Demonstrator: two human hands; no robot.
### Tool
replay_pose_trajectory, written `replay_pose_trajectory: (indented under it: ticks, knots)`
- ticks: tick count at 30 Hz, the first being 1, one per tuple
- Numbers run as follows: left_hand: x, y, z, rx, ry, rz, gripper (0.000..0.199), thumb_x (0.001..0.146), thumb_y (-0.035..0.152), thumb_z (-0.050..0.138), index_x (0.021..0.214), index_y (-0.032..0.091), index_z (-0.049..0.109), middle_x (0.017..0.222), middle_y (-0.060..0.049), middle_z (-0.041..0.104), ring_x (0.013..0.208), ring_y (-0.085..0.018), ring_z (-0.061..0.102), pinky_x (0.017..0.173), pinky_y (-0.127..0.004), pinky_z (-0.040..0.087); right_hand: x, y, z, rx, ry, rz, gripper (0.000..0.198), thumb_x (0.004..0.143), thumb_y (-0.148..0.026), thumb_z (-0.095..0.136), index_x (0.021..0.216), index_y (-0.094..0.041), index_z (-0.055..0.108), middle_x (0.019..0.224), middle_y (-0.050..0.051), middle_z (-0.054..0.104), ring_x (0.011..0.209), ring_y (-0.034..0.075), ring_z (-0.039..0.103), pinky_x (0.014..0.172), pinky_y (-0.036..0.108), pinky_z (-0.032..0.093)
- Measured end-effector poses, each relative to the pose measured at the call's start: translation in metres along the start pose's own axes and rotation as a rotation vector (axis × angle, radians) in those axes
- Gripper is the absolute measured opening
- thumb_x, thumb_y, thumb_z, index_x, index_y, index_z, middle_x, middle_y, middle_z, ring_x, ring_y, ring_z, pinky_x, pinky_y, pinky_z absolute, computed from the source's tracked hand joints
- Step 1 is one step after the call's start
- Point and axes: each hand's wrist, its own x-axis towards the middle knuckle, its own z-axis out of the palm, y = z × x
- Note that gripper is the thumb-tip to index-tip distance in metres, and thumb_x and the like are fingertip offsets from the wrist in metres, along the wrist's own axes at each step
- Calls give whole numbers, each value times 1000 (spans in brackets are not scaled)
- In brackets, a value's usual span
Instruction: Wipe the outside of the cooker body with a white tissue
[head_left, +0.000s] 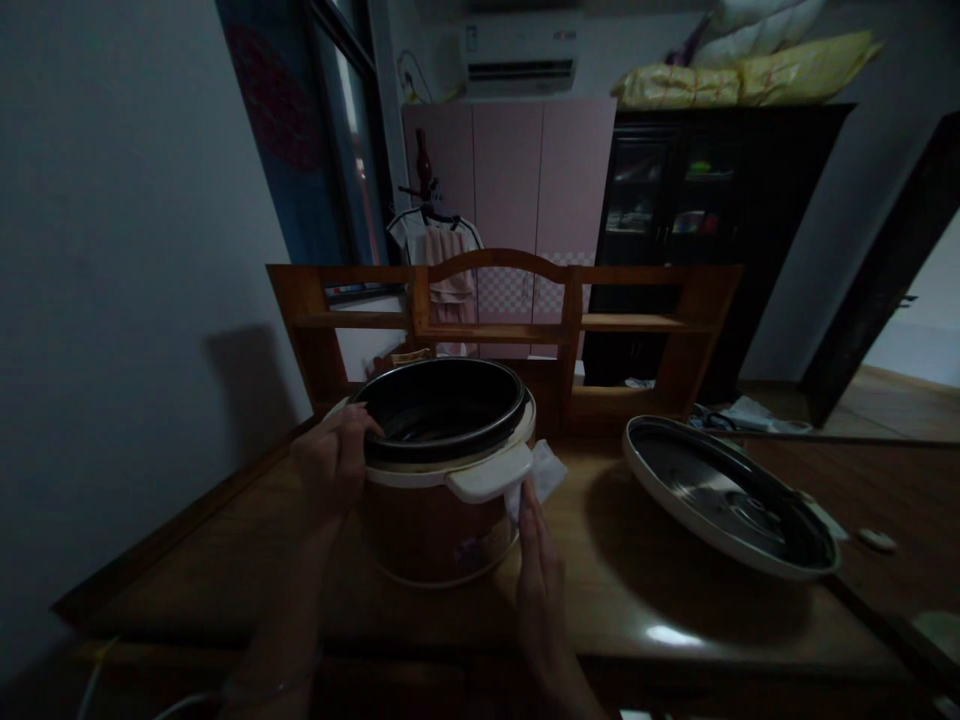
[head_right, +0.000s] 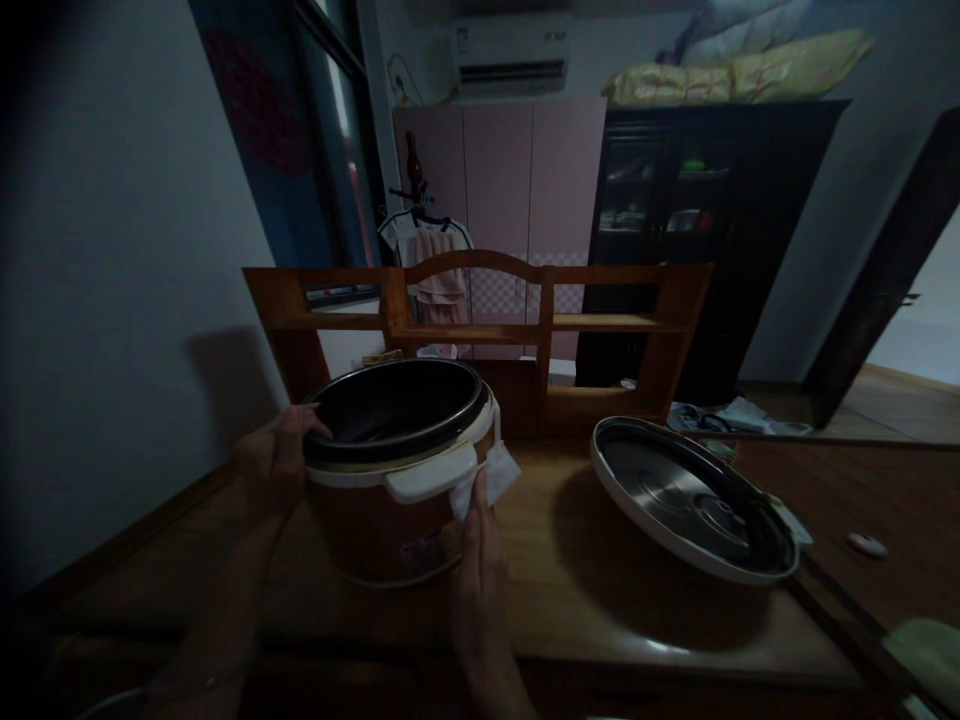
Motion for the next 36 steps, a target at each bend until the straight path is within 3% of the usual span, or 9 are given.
replay_pose_trajectory:
  ticks: [5, 9, 15, 20, 36]
  knots:
    - [-1, 1, 0, 1, 4, -5, 46, 98, 34, 34, 65, 21, 64, 82, -3, 70, 99, -18, 67, 95, -31, 48, 29, -11, 1, 45, 22, -25, 52, 100, -48, 41, 149, -30, 33, 158, -5, 30, 148, 17, 24, 123, 39, 18]
    - [-1, 0, 1, 10, 3, -21, 47, 97, 36, 34, 65, 22, 64, 84, -3, 71, 100, -18, 67, 94, -31, 48, 43, -1, -3, 57, 26, -5, 53, 99, -47, 44, 149, -30, 35, 158, -5, 28, 149, 17, 23, 123, 39, 16]
    - [0, -3, -1, 15, -11, 5, 45, 97, 35, 34, 66, 21, 64, 86, -4, 71, 101, -18, 67, 95, -31, 48, 32, 22, -15, 17, 25, 106, 58, 94, -53, 50, 146, -26, 42, 156, -1, 35, 147, 22, 27, 122, 43, 19]
    - [-1, -2, 0, 4, -6, 1, 46, 97, 36, 34, 67, 22, 64, 84, -4, 71, 100, -19, 67, 95, -31, 48, 22, 25, -21, -46, 42, 196, 61, 91, -58, 52, 142, -24, 50, 151, 3, 44, 145, 26, 33, 120, 47, 23]
    - [-1, -1, -1, 7, -13, 8, 46, 97, 34, 33, 67, 21, 65, 86, -4, 71, 101, -19, 67, 94, -31, 48, 4, 3, -10, -70, -17, 87, 60, 96, -51, 49, 150, -31, 32, 156, -3, 36, 148, 24, 26, 121, 47, 19]
